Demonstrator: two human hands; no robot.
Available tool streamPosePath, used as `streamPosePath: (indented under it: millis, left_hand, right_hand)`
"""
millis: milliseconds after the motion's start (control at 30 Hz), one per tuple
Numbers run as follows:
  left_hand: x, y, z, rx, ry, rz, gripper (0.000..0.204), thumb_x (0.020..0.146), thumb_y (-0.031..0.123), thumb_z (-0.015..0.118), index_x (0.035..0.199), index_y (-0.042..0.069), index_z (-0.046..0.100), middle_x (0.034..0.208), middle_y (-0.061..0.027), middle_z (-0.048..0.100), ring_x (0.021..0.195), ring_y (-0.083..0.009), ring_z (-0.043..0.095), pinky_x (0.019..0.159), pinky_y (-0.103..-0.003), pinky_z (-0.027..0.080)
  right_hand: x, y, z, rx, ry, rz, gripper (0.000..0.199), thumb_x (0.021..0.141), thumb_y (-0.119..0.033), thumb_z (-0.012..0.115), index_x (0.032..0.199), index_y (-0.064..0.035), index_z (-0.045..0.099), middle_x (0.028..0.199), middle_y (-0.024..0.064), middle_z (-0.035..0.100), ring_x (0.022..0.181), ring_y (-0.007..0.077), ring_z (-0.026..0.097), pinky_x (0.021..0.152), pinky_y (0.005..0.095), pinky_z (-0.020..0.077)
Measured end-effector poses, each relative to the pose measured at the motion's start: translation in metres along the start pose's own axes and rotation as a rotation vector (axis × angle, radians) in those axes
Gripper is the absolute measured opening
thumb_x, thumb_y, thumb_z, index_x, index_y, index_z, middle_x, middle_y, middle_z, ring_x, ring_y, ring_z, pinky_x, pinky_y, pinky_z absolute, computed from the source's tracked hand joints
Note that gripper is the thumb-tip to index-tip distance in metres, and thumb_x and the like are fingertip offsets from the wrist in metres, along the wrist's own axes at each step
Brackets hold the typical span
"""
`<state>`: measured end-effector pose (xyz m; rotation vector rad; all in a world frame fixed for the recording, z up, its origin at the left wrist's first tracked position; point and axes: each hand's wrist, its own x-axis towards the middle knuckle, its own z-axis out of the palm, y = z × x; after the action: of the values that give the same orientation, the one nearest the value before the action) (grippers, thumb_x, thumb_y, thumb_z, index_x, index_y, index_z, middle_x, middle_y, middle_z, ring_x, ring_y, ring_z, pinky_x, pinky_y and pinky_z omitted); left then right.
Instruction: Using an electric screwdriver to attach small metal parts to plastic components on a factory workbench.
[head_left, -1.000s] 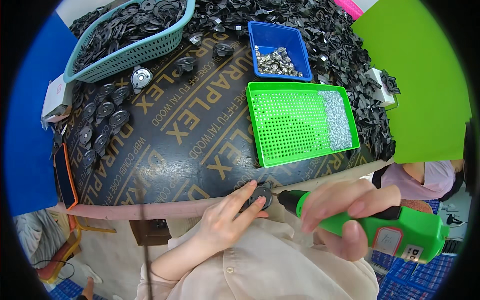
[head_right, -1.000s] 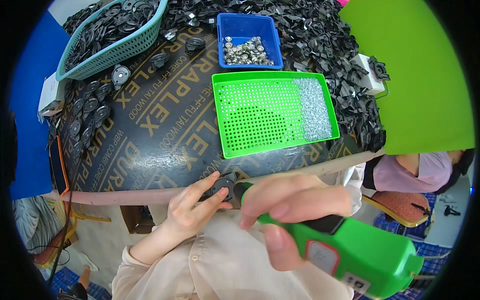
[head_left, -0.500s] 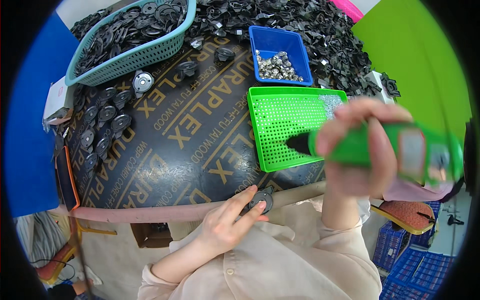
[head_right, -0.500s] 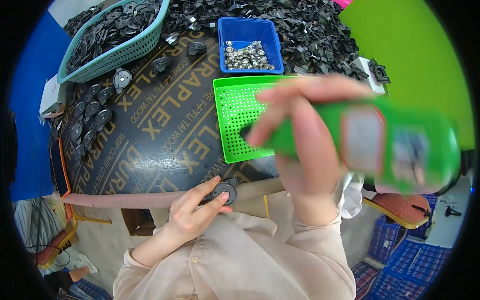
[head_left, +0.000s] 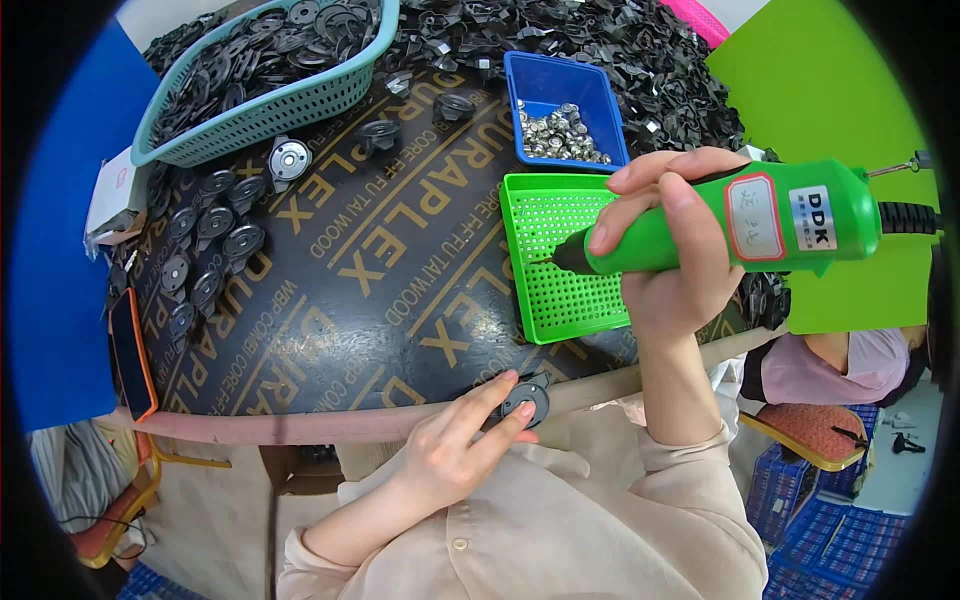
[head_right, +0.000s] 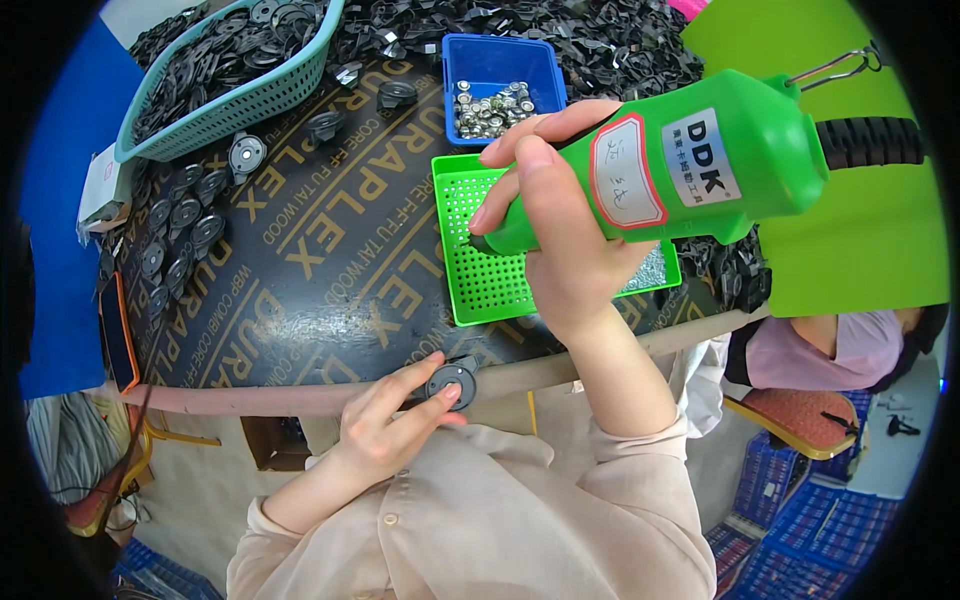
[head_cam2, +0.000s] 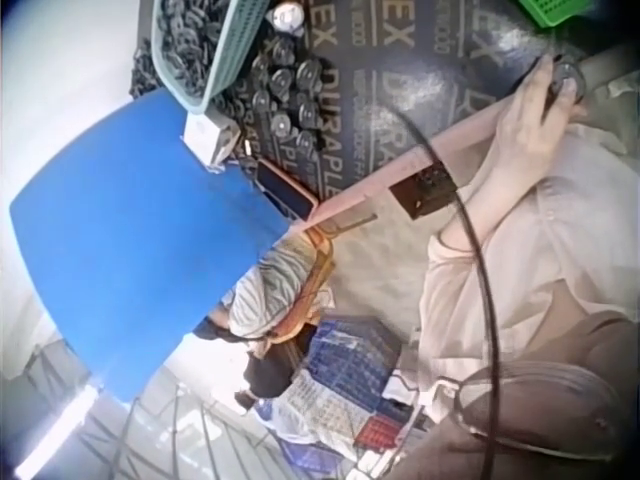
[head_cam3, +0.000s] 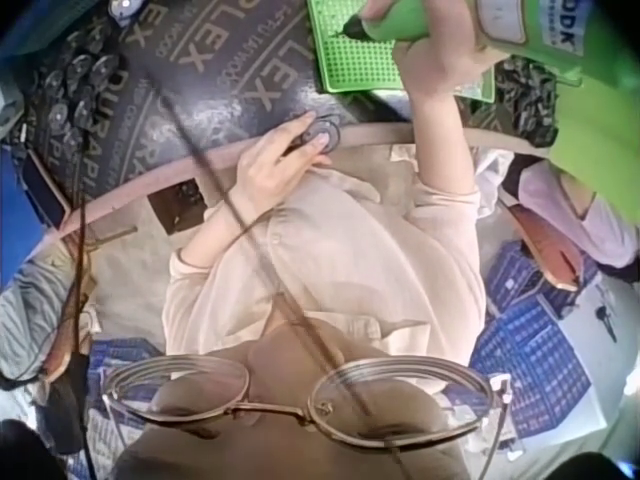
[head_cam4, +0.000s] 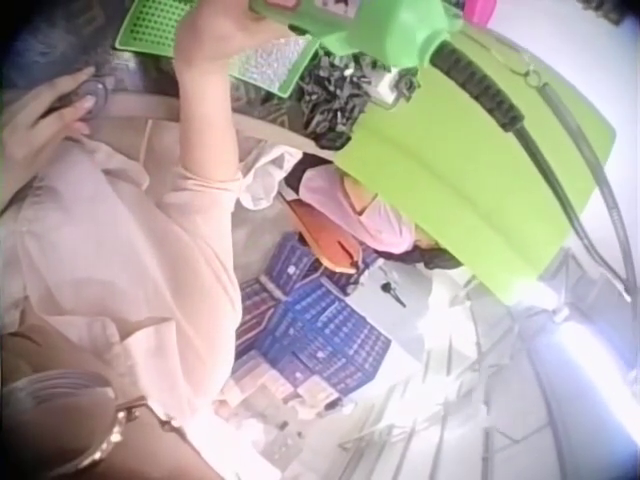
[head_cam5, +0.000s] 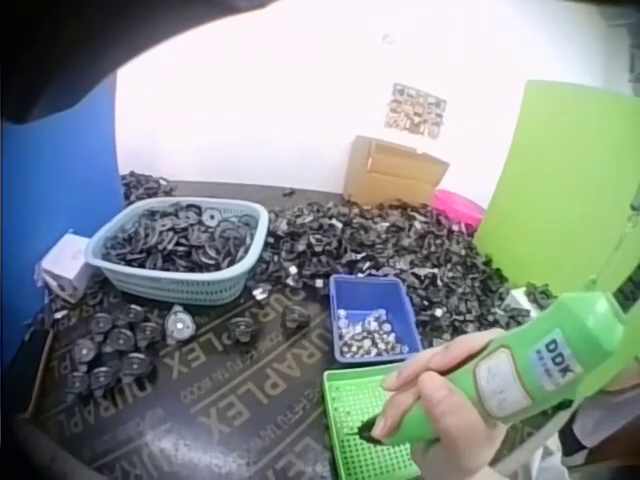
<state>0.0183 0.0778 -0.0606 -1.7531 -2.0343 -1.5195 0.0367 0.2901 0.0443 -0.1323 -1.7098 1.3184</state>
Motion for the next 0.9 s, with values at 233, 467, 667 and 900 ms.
streamPosePath:
  millis: [233, 467, 667, 900]
  left_hand:
    - [0.0, 0.0, 0.0, -0.018, -0.008, -0.004, 0.045, 0.06, 0.013, 0.087, 0.1, 0.005, 0.07, 0.107, -0.022, 0.067, 0.082, -0.0296, 0.07, 0.066, -0.033, 0.059]
    - [-0.004, -0.002, -0.001, 0.022, -0.024, 0.003, 0.036, 0.068, 0.015, 0.084, 0.099, 0.003, 0.071, 0.112, -0.0198, 0.064, 0.092, -0.0278, 0.07, 0.073, -0.032, 0.061]
    - [0.004, 0.002, -0.003, 0.011, -0.057, -0.005, 0.034, 0.069, 0.014, 0.083, 0.098, 0.003, 0.071, 0.112, -0.0195, 0.065, 0.091, -0.0266, 0.069, 0.072, -0.032, 0.06]
    - [0.005, 0.003, -0.005, 0.009, -0.073, -0.008, 0.03, 0.071, 0.016, 0.082, 0.097, 0.003, 0.072, 0.113, -0.0195, 0.064, 0.093, -0.0269, 0.069, 0.072, -0.033, 0.06]
  right_hand:
    - [0.0, -0.001, 0.0, -0.008, -0.035, -0.017, 0.018, 0.09, -0.007, 0.048, 0.103, 0.0055, 0.047, 0.084, 0.0285, 0.062, 0.047, 0.0244, 0.059, 0.051, 0.034, 0.0511]
    - [-0.005, -0.023, -0.015, -0.091, 0.019, -0.211, 0.028, 0.096, -0.016, 0.039, 0.113, 0.004, 0.048, 0.093, 0.0284, 0.06, 0.049, 0.024, 0.059, 0.047, 0.0346, 0.0496]
    - [-0.055, -0.086, -0.023, 0.29, -0.285, 0.008, 0.023, 0.092, -0.013, 0.051, 0.108, -0.0028, 0.039, 0.092, 0.0209, 0.058, 0.049, 0.0255, 0.06, 0.043, 0.0357, 0.0521]
    - [-0.071, -0.08, -0.017, 0.233, -0.324, 0.075, 0.023, 0.093, -0.011, 0.052, 0.108, -0.0038, 0.036, 0.095, 0.0247, 0.059, 0.052, 0.0292, 0.063, 0.048, 0.0389, 0.055]
